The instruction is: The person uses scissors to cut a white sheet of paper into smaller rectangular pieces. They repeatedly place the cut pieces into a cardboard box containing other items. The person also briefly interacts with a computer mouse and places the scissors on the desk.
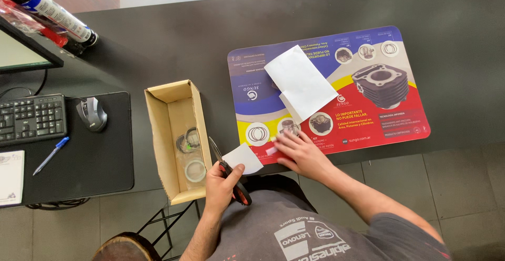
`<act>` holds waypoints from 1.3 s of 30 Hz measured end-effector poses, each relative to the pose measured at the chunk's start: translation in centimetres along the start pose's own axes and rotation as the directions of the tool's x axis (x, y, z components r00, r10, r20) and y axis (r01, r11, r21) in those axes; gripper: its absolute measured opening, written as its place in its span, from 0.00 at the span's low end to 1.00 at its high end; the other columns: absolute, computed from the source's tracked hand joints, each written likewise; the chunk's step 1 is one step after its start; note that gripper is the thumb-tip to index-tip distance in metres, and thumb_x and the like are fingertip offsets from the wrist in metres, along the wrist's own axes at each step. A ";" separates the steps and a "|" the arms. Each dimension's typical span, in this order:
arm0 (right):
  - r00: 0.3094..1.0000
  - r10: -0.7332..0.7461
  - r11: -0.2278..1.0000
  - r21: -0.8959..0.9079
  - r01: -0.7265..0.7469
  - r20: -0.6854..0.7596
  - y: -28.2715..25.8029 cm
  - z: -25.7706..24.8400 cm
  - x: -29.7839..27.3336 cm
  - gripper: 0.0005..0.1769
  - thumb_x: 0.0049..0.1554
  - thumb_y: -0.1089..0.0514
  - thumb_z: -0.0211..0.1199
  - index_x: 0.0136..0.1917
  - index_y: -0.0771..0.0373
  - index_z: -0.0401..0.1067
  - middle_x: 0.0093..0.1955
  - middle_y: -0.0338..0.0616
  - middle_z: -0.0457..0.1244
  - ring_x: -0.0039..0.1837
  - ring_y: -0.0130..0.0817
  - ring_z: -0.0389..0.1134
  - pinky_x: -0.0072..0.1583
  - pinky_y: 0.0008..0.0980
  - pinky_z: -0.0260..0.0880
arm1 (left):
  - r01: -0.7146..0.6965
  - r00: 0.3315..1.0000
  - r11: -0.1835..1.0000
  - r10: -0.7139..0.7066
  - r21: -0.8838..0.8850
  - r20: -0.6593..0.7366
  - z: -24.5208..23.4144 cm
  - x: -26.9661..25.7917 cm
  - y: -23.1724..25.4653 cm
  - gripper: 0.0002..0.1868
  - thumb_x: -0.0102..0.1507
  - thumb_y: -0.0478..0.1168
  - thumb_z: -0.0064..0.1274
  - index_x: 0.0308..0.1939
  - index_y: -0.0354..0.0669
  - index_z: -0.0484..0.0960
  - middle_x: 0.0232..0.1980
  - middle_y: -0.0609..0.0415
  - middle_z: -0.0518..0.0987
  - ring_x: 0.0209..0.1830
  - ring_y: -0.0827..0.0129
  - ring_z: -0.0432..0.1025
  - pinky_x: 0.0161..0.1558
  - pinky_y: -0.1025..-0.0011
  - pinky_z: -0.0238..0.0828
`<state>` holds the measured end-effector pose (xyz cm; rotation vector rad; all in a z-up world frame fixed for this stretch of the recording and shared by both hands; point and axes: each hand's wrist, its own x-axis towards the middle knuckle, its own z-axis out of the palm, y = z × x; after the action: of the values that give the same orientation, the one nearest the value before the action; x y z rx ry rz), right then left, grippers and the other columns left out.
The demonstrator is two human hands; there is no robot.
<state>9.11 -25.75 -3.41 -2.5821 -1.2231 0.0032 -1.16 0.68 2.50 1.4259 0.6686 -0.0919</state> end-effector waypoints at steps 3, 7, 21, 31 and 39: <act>0.994 -0.108 0.985 0.132 0.106 0.007 0.0 -1.9 -3.4 0.20 0.63 0.44 0.61 0.62 0.55 0.75 0.68 0.38 0.67 0.72 0.39 0.63 0.71 0.50 0.57 | -0.024 0.999 0.999 0.025 -0.021 0.025 0.0 0.2 0.1 0.13 0.58 0.37 0.64 0.46 0.35 0.87 0.44 0.51 0.89 0.44 0.68 0.81 0.48 0.70 0.79; 0.970 -0.184 0.969 0.195 0.152 0.158 1.2 -2.1 -4.9 0.30 0.64 0.38 0.60 0.27 0.55 0.72 0.31 0.36 0.68 0.41 0.33 0.69 0.50 0.39 0.69 | -0.008 0.999 1.000 0.008 0.001 0.032 0.1 0.3 -0.1 0.15 0.57 0.38 0.65 0.46 0.36 0.86 0.45 0.51 0.89 0.45 0.67 0.82 0.46 0.69 0.80; 0.895 0.416 0.902 -0.054 -0.429 -0.158 5.8 -1.5 3.7 0.25 0.60 0.42 0.63 0.64 0.57 0.75 0.70 0.46 0.66 0.73 0.46 0.64 0.72 0.58 0.58 | 0.124 0.985 0.966 -0.093 -0.228 0.144 -2.0 -3.0 0.3 0.13 0.60 0.31 0.65 0.32 0.31 0.73 0.22 0.45 0.71 0.05 0.48 0.71 0.03 0.64 0.61; 0.896 -0.284 0.940 0.087 0.331 -0.342 1.3 -9.6 6.9 0.18 0.57 0.60 0.68 0.61 0.56 0.77 0.56 0.38 0.73 0.54 0.35 0.74 0.54 0.37 0.77 | -0.689 0.697 0.661 0.717 0.297 0.022 -5.7 -5.9 1.1 0.09 0.52 0.31 0.70 0.31 0.49 0.86 0.67 0.51 0.74 0.26 0.78 0.72 0.34 0.79 0.73; 0.640 -0.712 0.666 0.007 0.745 -0.289 -11.0 -12.5 12.3 0.10 0.65 0.57 0.55 0.56 0.47 0.76 0.63 0.31 0.67 0.50 0.36 0.67 0.51 0.37 0.70 | -0.776 0.495 0.406 0.867 0.482 0.066 -5.6 -8.4 1.9 0.11 0.50 0.31 0.67 0.32 0.51 0.84 0.72 0.40 0.72 0.42 0.66 0.83 0.39 0.71 0.76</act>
<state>10.17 -12.97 12.88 -1.7188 -1.9832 -0.4038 -9.23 3.52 8.19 2.1210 -0.0166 0.7634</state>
